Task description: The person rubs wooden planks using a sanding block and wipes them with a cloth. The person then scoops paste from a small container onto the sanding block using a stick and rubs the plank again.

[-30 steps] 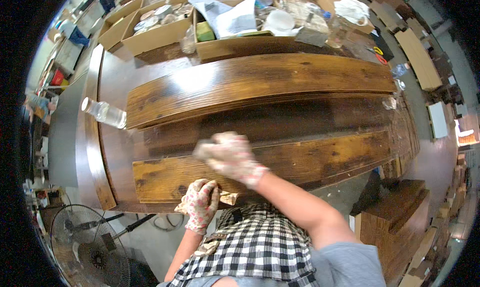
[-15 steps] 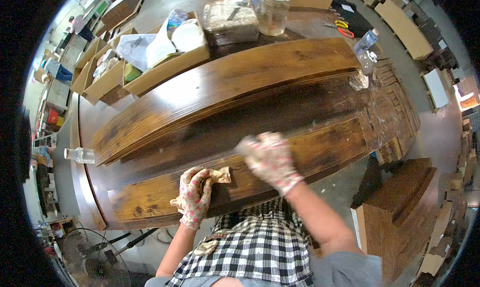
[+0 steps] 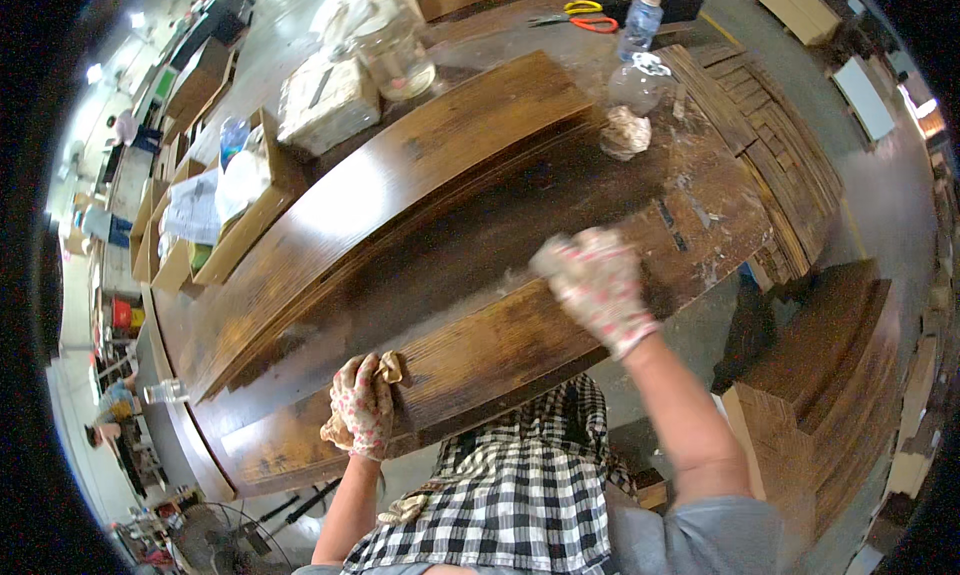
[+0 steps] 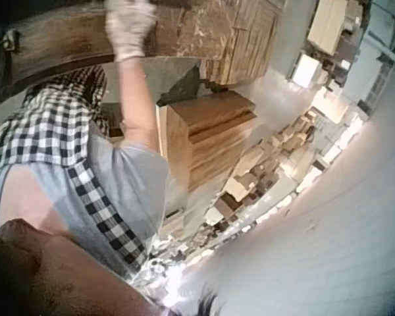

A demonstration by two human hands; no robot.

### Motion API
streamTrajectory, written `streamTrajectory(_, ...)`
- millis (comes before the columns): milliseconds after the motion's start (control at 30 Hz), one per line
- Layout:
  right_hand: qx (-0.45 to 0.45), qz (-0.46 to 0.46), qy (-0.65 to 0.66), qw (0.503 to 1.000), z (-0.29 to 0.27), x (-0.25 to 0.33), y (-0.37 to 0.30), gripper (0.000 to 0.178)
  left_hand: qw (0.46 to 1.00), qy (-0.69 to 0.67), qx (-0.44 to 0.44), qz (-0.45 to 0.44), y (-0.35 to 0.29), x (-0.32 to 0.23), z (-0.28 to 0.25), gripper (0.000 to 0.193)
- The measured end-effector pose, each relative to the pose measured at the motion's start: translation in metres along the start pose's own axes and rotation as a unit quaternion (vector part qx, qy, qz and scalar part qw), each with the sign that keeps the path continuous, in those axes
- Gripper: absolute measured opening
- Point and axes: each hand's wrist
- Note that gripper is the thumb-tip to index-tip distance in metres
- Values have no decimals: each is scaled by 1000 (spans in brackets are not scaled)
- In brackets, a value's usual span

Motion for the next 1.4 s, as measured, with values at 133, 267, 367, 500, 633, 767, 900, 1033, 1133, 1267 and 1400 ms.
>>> streamTrajectory(133, -115, 51, -20, 992, -10, -72, 0, 18, 1000, 9, 5, 1, 4, -6, 2, 31)
streamTrajectory(267, -11, 6, 128, 992, 6, -63, -8, 31, 999, 29, 1, 24, 2, -4, 4, 32)
streamTrajectory(367, -21, 134, 113, 984, -2, -113, -8, 41, 999, 26, 24, 19, 0, -3, 4, 33)
streamTrajectory(500, -49, 93, 223, 969, 6, -124, -17, 52, 999, 25, 44, 14, 2, -2, 8, 34)
streamTrajectory(633, 37, 113, 270, 955, -1, -136, -75, 62, 999, 28, 37, 11, 1, 2, 10, 33)
streamTrajectory(767, 128, 105, 283, 945, -30, -156, -129, 65, 998, 31, 46, 22, 3, -3, 1, 36)
streamTrajectory(900, -32, 141, 281, 949, -14, -124, -80, 64, 998, 39, 48, 23, 5, -4, 5, 33)
streamTrajectory(1033, -35, 108, 249, 962, 3, -118, -81, 60, 997, 30, 66, 18, 7, -1, 5, 37)
streamTrajectory(1133, 27, 91, 222, 970, -24, -127, -138, 58, 998, 33, 62, 11, -2, 0, -2, 36)
streamTrajectory(1267, -18, 166, 254, 953, -28, -117, -153, 61, 998, 29, 61, 4, 0, 1, 2, 36)
streamTrajectory(1400, -191, 217, 85, 953, 20, -76, -131, 73, 998, 27, 44, 23, 5, -3, 4, 32)
Point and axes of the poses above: each hand's wrist, its own y-axis towards the middle knuckle, its own z-axis out of the palm, x = y × z, and after that the axes turned 5 degrees about z, right-handed
